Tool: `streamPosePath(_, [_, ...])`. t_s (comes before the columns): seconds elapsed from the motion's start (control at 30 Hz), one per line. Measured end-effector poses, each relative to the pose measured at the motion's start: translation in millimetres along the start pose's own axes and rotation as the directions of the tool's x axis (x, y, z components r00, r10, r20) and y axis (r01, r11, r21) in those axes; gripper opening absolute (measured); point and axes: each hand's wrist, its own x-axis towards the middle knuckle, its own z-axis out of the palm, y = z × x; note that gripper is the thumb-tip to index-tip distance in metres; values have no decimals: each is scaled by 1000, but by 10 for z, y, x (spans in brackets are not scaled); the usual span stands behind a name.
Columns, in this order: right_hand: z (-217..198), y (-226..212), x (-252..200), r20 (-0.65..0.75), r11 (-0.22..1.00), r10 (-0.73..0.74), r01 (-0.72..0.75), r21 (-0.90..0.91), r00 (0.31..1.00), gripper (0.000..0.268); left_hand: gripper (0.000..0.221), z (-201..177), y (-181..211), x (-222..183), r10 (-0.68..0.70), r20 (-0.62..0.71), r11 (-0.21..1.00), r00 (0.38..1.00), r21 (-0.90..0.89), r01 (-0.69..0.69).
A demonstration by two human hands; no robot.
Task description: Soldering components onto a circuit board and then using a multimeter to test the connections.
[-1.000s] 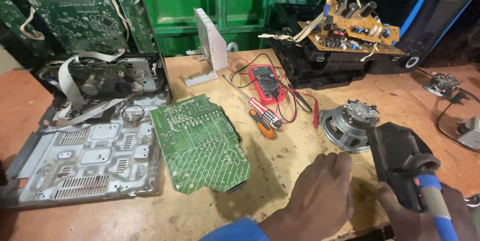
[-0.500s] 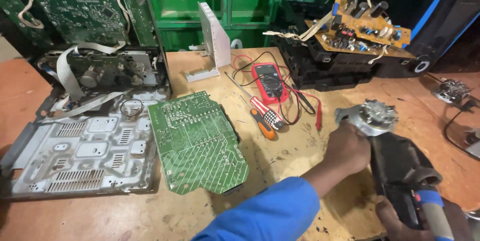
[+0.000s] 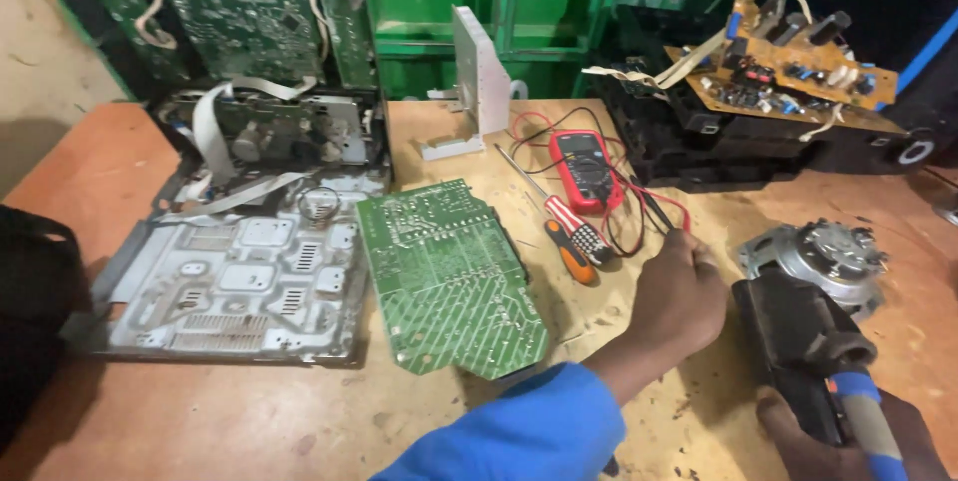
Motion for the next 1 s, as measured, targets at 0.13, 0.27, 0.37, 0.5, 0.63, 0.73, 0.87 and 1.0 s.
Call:
streamPosePath(0.13, [-88,-243,-275,-65,986,-78,87,145,995,47,15,-318,-16,-396,155,17,962,988,225,-155])
streamPosePath(0.27, [170,-229,-184,-255,979,-95,136,151,962,57,23,-443,-138,-624,307,56,888,950,344,-307])
streamPosePath(0.37, [-40,-389,-198,-41,984,-175,177,28,984,47,32,-384,-246,-594,383,-12,837,924,427,-342])
streamPosePath(0.5, [198,-269,-113,-143,979,-202,194,-64,969,57,31,-419,-279,-559,469,-61,835,881,355,-420])
streamPosePath(0.63, [78,-349,-296,-164,989,-141,147,27,976,57,14,-405,-337,-484,437,-106,877,893,272,-396])
streamPosePath(0.73, [-68,-451,-415,-119,984,-106,121,127,987,52,24,-367,-366,-438,406,-94,907,909,162,-388])
streamPosePath(0.87, [160,-254,-120,-252,965,-212,243,99,944,38,28,-99,-507,-192,404,-119,914,907,91,-395])
streamPosePath(1.0, [88,-305,-33,-157,989,-148,150,0,976,45,27,48,-527,-106,400,-50,917,915,15,-399])
